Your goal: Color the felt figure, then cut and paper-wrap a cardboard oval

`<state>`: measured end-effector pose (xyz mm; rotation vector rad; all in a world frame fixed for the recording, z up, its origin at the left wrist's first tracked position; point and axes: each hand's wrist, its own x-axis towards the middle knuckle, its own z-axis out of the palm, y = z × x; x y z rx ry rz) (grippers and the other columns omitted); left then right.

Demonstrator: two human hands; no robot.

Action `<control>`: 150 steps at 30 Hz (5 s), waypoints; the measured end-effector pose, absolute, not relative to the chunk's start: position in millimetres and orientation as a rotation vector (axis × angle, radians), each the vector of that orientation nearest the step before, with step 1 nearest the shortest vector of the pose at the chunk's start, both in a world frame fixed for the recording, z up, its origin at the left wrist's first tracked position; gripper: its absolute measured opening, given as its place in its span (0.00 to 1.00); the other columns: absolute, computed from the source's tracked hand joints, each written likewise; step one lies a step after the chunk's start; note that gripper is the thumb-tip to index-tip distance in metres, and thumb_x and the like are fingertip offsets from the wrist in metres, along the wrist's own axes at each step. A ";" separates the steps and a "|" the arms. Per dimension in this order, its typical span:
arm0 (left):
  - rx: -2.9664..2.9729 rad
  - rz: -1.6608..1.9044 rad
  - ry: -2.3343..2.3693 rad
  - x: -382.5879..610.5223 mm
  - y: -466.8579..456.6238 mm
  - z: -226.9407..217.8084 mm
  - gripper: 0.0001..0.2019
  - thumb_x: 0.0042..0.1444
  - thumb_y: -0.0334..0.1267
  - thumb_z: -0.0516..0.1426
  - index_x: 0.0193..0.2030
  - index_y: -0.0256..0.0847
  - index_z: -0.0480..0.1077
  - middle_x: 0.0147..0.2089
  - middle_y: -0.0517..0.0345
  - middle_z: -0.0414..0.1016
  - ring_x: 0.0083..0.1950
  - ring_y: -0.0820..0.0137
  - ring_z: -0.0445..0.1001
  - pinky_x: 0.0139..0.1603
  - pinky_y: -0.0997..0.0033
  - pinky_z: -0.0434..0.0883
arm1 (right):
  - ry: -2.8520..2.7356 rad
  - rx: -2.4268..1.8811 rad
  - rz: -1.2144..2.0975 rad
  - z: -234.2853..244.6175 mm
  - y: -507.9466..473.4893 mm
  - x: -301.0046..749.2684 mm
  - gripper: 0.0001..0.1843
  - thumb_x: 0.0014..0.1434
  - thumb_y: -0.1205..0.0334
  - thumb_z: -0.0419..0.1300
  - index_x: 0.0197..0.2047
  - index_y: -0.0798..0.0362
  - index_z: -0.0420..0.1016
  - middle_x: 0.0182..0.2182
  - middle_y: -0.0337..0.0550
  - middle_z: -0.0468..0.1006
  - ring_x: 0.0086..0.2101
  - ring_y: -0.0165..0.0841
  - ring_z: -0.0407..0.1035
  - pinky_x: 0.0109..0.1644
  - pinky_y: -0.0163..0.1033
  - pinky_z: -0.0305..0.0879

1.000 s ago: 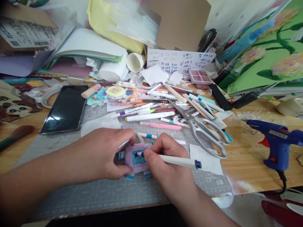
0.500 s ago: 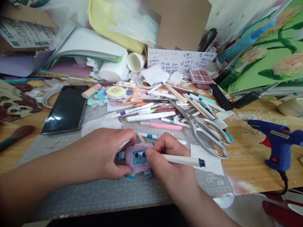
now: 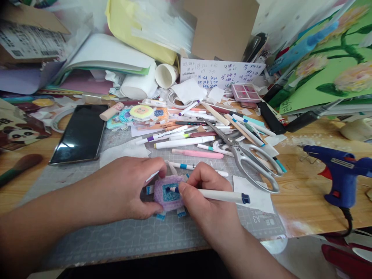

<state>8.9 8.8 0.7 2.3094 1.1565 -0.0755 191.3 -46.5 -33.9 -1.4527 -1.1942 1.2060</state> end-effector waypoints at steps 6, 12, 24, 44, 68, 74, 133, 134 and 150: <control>2.308 -0.065 1.153 8.3 8.8 0.0 0.16 0.45 0.49 0.61 0.37 0.45 0.67 0.33 0.60 0.76 0.32 0.63 0.73 0.27 0.69 0.59 | -1.141 -1.415 1.223 -32.7 -46.0 191.6 0.12 0.51 0.62 0.62 0.21 0.50 0.64 0.14 0.34 0.66 0.18 0.28 0.56 0.21 0.34 0.51; 2.301 -0.085 1.147 8.5 9.7 0.4 0.15 0.45 0.49 0.61 0.37 0.46 0.66 0.33 0.60 0.76 0.32 0.63 0.72 0.27 0.69 0.59 | -1.172 -1.448 1.185 -33.3 -45.5 189.5 0.12 0.52 0.63 0.61 0.21 0.50 0.63 0.15 0.33 0.67 0.19 0.28 0.57 0.21 0.34 0.51; 2.300 -0.044 1.151 7.0 8.6 -0.7 0.15 0.44 0.48 0.61 0.36 0.46 0.66 0.33 0.60 0.76 0.32 0.63 0.72 0.27 0.69 0.58 | -1.172 -1.448 1.199 -32.4 -44.1 191.3 0.12 0.51 0.62 0.61 0.20 0.49 0.62 0.14 0.33 0.65 0.18 0.28 0.57 0.21 0.34 0.52; 2.321 -0.036 1.144 8.0 7.8 -0.6 0.14 0.46 0.47 0.60 0.37 0.45 0.66 0.33 0.60 0.75 0.31 0.64 0.72 0.27 0.68 0.59 | -1.207 -1.336 1.311 -36.7 -44.1 190.4 0.12 0.54 0.63 0.62 0.23 0.51 0.64 0.16 0.32 0.66 0.19 0.26 0.57 0.22 0.33 0.52; 2.293 -0.065 1.167 8.0 8.9 -3.0 0.16 0.44 0.49 0.62 0.38 0.46 0.67 0.34 0.61 0.75 0.32 0.63 0.72 0.27 0.69 0.58 | -1.116 -1.342 1.262 -40.2 -47.3 192.0 0.12 0.52 0.65 0.62 0.21 0.50 0.64 0.15 0.32 0.66 0.19 0.27 0.55 0.22 0.34 0.50; 2.284 -0.036 1.165 7.2 7.1 -3.0 0.15 0.44 0.48 0.62 0.36 0.46 0.67 0.32 0.61 0.75 0.31 0.63 0.72 0.27 0.68 0.58 | -0.940 -1.054 1.257 -42.7 -40.9 197.5 0.09 0.52 0.67 0.62 0.23 0.50 0.68 0.14 0.32 0.69 0.17 0.27 0.58 0.21 0.34 0.53; 2.312 -0.036 1.175 14.9 3.7 -7.5 0.20 0.43 0.50 0.62 0.41 0.45 0.65 0.38 0.54 0.76 0.37 0.58 0.74 0.32 0.63 0.66 | -1.242 -1.444 0.997 -44.3 -47.1 199.5 0.14 0.55 0.61 0.61 0.21 0.49 0.64 0.17 0.35 0.67 0.21 0.30 0.60 0.24 0.36 0.53; 2.309 -0.043 1.173 15.1 3.9 -6.3 0.20 0.43 0.50 0.62 0.41 0.45 0.65 0.38 0.54 0.76 0.37 0.58 0.74 0.32 0.63 0.66 | -1.247 -1.435 1.002 -44.5 -47.6 199.4 0.14 0.55 0.62 0.61 0.21 0.49 0.63 0.17 0.34 0.67 0.21 0.30 0.60 0.24 0.37 0.53; 2.267 -0.108 1.183 16.5 3.8 -2.2 0.20 0.44 0.49 0.61 0.42 0.43 0.66 0.39 0.52 0.76 0.39 0.56 0.74 0.34 0.61 0.67 | -1.258 -1.442 1.015 -44.6 -48.9 200.6 0.15 0.56 0.60 0.61 0.21 0.49 0.62 0.17 0.35 0.68 0.21 0.30 0.61 0.25 0.37 0.53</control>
